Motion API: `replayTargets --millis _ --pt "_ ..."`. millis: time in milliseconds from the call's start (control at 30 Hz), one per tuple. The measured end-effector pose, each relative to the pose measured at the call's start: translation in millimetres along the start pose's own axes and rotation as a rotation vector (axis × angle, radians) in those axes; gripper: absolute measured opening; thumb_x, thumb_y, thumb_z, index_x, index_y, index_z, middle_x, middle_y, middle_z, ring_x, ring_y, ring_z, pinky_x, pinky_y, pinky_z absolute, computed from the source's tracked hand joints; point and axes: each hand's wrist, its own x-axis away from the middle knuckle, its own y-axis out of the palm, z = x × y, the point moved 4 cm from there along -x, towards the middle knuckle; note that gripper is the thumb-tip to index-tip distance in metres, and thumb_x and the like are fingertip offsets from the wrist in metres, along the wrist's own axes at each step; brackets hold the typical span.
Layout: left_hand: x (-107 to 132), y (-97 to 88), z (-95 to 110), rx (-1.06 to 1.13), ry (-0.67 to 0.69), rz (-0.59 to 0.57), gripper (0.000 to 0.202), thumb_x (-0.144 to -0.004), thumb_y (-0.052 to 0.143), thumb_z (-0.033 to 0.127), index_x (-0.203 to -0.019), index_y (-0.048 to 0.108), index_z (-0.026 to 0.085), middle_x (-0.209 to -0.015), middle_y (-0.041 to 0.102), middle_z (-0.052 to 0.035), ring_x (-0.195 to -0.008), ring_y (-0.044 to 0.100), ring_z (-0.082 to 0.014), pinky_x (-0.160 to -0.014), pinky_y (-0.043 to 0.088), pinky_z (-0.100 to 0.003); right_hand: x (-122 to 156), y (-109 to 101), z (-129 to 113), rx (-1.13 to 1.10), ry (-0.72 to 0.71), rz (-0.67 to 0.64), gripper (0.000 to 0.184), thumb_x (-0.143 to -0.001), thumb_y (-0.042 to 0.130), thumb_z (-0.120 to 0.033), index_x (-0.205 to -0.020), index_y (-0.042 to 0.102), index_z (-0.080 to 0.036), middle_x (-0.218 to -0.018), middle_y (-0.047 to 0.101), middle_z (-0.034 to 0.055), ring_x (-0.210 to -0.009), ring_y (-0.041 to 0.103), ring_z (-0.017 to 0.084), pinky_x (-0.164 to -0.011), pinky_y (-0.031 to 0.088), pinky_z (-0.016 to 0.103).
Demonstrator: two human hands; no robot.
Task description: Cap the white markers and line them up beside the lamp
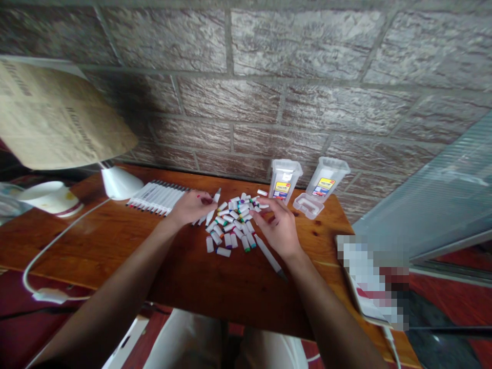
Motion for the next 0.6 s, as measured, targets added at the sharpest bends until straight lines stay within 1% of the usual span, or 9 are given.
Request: replayTargets --millis 167,333,500,600 --pt "0 -2.7 -1 -0.041 -0.013 -0.012 0.033 -0.080 0.056 0.046 -0.083 0.077 0.022 -0.089 0.077 -0.0046 -0.082 0.069 -0.0207 -0.069 0.047 -0.027 -1 -1 5 -0.006 0.033 0.005 0.030 -0.084 0.071 -0.040 -0.107 0.068 -0.021 -0.108 0.071 0.0081 -0.077 0.070 0.017 -0.056 0.052 0.027" --pt "1 -2.2 -2 -0.111 -0.050 -0.008 0.032 -0.078 0.057 0.047 -0.085 0.078 0.025 -0.090 0.077 -0.0040 -0.084 0.069 -0.0219 -0.071 0.048 -0.027 -1 0 10 -0.004 0.046 0.001 0.029 -0.084 0.071 -0.041 -0.105 0.068 -0.021 -0.109 0.071 0.0082 -0.079 0.070 0.018 -0.059 0.053 0.029" --pt "3 0.3 -2 -0.139 -0.062 -0.038 0.030 -0.076 0.058 0.050 -0.080 0.077 0.028 -0.089 0.077 -0.0028 -0.085 0.070 -0.0234 -0.071 0.049 -0.029 -1 0 13 0.002 0.064 0.000 0.030 -0.084 0.071 -0.043 -0.105 0.068 -0.022 -0.104 0.072 0.0073 -0.077 0.070 0.018 -0.061 0.054 0.029" --pt "4 -0.6 -1 -0.160 -0.078 -0.036 0.030 -0.075 0.058 0.051 -0.080 0.077 0.028 -0.089 0.077 -0.0027 -0.085 0.070 -0.0240 -0.070 0.049 -0.029 0 0 13 0.004 0.067 -0.001 0.031 -0.084 0.070 -0.044 -0.105 0.068 -0.022 -0.104 0.071 0.0075 -0.077 0.070 0.018 -0.060 0.054 0.029"
